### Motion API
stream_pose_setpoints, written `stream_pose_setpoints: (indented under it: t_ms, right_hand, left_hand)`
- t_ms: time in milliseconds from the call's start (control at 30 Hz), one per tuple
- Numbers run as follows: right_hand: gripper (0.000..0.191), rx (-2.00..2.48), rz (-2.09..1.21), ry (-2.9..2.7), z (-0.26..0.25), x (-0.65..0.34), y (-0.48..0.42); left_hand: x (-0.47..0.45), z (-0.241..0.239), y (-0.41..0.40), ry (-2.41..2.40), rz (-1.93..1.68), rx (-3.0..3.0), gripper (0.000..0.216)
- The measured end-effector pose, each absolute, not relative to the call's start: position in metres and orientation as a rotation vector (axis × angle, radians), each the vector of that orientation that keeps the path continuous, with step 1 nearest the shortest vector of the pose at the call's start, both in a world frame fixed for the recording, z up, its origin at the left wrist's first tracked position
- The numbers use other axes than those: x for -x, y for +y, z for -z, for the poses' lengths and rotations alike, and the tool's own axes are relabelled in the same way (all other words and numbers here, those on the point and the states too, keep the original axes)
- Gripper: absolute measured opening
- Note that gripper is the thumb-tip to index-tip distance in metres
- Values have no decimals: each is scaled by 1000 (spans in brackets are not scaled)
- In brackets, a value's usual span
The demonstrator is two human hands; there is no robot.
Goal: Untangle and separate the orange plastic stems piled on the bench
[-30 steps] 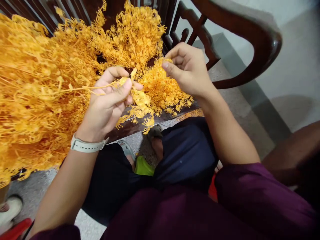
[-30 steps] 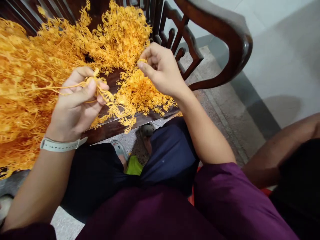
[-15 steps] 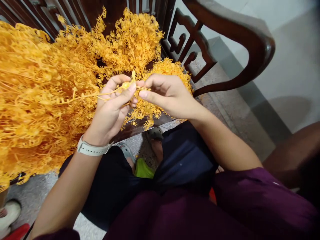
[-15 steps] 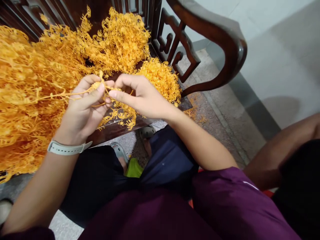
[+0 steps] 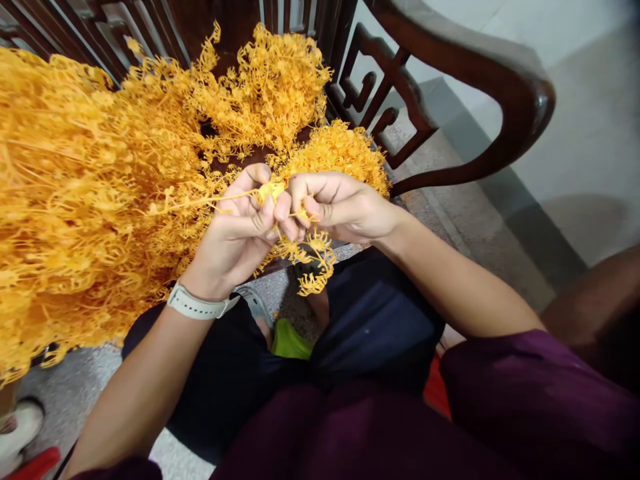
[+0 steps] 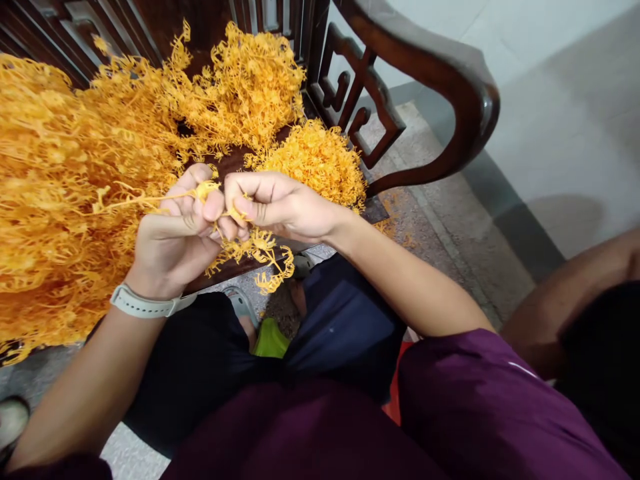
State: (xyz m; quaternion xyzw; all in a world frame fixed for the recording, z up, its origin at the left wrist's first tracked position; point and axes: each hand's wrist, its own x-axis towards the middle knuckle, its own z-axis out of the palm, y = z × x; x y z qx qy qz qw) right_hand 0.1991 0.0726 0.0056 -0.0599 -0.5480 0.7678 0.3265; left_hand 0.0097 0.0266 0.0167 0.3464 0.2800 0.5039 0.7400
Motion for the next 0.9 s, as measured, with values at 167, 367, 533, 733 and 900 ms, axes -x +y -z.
stream_pose_setpoints:
  t_ms: [167,367,533,733,900]
  right_hand:
    - [51,284,-1878,-1459,-13,-211,78]
    - [41,942,-1197,-1632,11,-249,116]
    - [35,1217,-777,-1813,40,-281,150]
    - [41,1030,-922,-1803,6,-260,115]
    - [36,686,-1233,-1723,-15,-227,78]
  left_hand:
    - [2,-21,30,614,-1224,-826,35]
    - [4,-24,34,754,-1306,-805,13]
    - [-2,-19,35,717,-1302,-700,13]
    - [-10,-21,33,696,-1299,-682,15]
    - [-17,-24,33,710,-1294,-569,15]
